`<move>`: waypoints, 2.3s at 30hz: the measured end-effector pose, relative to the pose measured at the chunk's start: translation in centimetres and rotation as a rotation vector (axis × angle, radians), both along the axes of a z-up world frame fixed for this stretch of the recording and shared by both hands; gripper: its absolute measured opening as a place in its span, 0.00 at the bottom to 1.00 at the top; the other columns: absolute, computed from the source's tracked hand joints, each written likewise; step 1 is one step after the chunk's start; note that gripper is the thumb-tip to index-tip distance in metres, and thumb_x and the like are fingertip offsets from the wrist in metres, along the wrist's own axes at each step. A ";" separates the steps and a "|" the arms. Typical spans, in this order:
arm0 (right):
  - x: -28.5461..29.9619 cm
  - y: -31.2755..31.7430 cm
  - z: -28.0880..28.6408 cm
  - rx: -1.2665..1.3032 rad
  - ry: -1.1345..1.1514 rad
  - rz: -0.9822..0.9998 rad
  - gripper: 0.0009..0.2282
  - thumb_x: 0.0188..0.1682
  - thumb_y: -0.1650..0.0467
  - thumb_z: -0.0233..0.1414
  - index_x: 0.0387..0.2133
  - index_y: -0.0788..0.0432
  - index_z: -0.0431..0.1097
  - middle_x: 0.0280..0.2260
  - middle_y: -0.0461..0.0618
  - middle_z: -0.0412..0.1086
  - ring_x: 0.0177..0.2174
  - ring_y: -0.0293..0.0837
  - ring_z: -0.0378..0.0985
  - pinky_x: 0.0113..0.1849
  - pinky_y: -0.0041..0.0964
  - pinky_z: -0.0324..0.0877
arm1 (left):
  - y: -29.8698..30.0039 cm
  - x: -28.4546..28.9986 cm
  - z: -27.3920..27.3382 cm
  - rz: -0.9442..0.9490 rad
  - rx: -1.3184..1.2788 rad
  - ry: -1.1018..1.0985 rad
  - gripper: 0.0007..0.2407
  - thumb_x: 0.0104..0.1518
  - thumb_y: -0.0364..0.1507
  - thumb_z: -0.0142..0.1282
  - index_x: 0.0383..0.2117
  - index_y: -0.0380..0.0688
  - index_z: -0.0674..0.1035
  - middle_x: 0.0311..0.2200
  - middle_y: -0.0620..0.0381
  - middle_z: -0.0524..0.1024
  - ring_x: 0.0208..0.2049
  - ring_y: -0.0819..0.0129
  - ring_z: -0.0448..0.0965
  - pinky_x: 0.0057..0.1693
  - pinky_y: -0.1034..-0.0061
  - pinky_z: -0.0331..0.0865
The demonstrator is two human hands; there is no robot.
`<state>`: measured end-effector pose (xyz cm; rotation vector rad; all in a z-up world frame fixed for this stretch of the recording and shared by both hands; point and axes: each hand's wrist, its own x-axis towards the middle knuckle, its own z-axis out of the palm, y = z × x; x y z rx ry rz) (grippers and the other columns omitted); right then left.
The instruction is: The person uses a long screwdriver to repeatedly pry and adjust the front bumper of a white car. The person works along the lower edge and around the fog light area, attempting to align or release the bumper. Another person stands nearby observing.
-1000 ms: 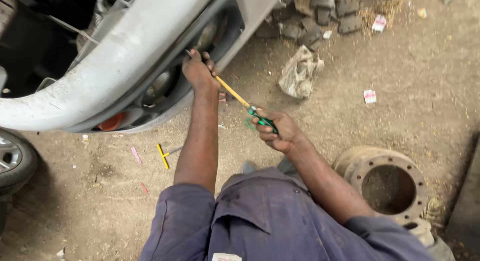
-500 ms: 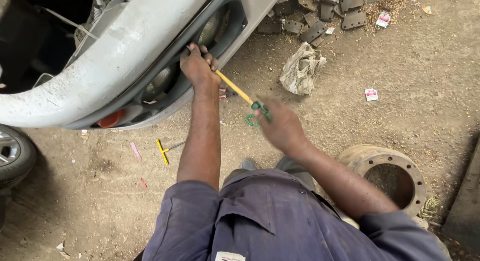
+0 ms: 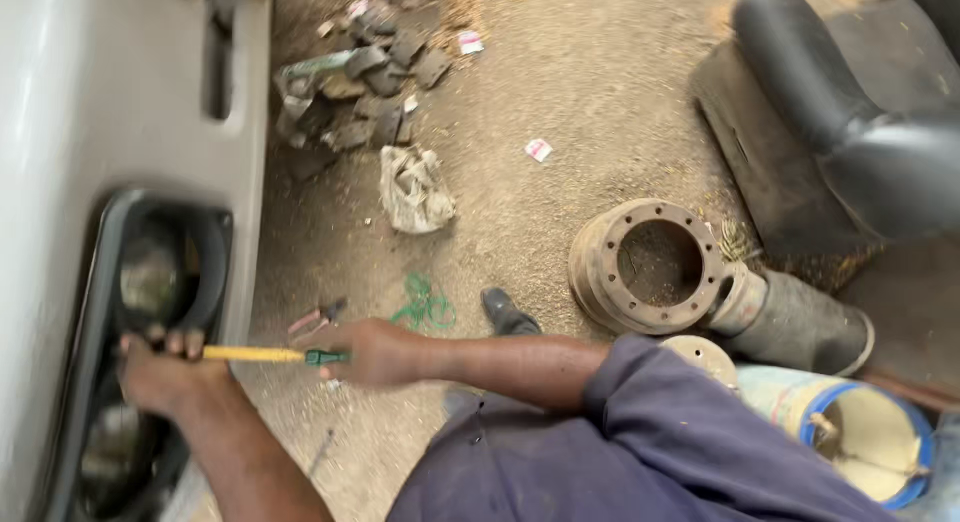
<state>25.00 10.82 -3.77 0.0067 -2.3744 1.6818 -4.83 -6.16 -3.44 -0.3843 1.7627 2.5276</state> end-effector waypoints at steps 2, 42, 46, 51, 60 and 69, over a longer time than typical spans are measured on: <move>-0.8 0.8 0.2 -0.599 -0.126 0.100 0.21 0.54 0.72 0.50 0.62 0.62 0.64 0.35 0.60 0.71 0.23 0.48 0.72 0.20 0.41 0.65 | 0.6 -0.2 0.1 0.071 -0.051 -0.023 0.05 0.71 0.25 0.43 0.46 0.41 0.72 0.30 0.53 0.71 0.19 0.72 0.59 0.23 0.76 0.58; -1.9 -1.7 0.9 0.003 0.129 -0.160 0.16 0.54 0.67 0.55 0.55 0.57 0.71 0.37 0.57 0.77 0.28 0.45 0.78 0.26 0.38 0.70 | -5.2 -5.5 -1.3 -0.750 0.397 -0.098 0.09 0.82 0.28 0.39 0.43 0.44 0.72 0.34 0.59 0.71 0.38 0.74 0.74 0.50 0.82 0.69; -1.9 -0.7 2.2 -0.195 -0.027 -0.062 0.20 0.51 0.69 0.54 0.58 0.57 0.69 0.34 0.55 0.75 0.21 0.42 0.75 0.18 0.36 0.66 | -6.5 -5.7 -1.2 -0.832 0.453 -0.026 0.09 0.83 0.27 0.38 0.44 0.42 0.72 0.34 0.59 0.72 0.40 0.74 0.75 0.53 0.82 0.70; -2.0 -0.2 2.0 -0.511 -0.127 -0.077 0.18 0.55 0.71 0.52 0.58 0.60 0.69 0.35 0.56 0.74 0.21 0.39 0.72 0.17 0.33 0.64 | -6.6 -5.2 -0.5 -0.838 0.372 -0.115 0.07 0.81 0.28 0.40 0.42 0.45 0.70 0.33 0.62 0.71 0.42 0.76 0.77 0.58 0.78 0.72; -4.2 -2.4 -2.2 -1.400 -0.094 0.218 0.14 0.61 0.74 0.48 0.59 0.64 0.67 0.35 0.57 0.72 0.21 0.34 0.69 0.14 0.27 0.60 | -3.1 -4.0 0.6 -0.424 0.193 -0.145 0.08 0.78 0.31 0.40 0.39 0.47 0.70 0.31 0.62 0.71 0.38 0.75 0.76 0.53 0.77 0.72; -1.5 -0.9 3.0 -0.067 0.161 -0.252 0.17 0.48 0.67 0.53 0.51 0.55 0.72 0.34 0.56 0.76 0.26 0.47 0.77 0.24 0.41 0.70 | -2.5 -5.2 0.3 -0.211 0.068 -0.110 0.09 0.76 0.34 0.41 0.39 0.47 0.71 0.30 0.60 0.72 0.33 0.73 0.75 0.44 0.76 0.71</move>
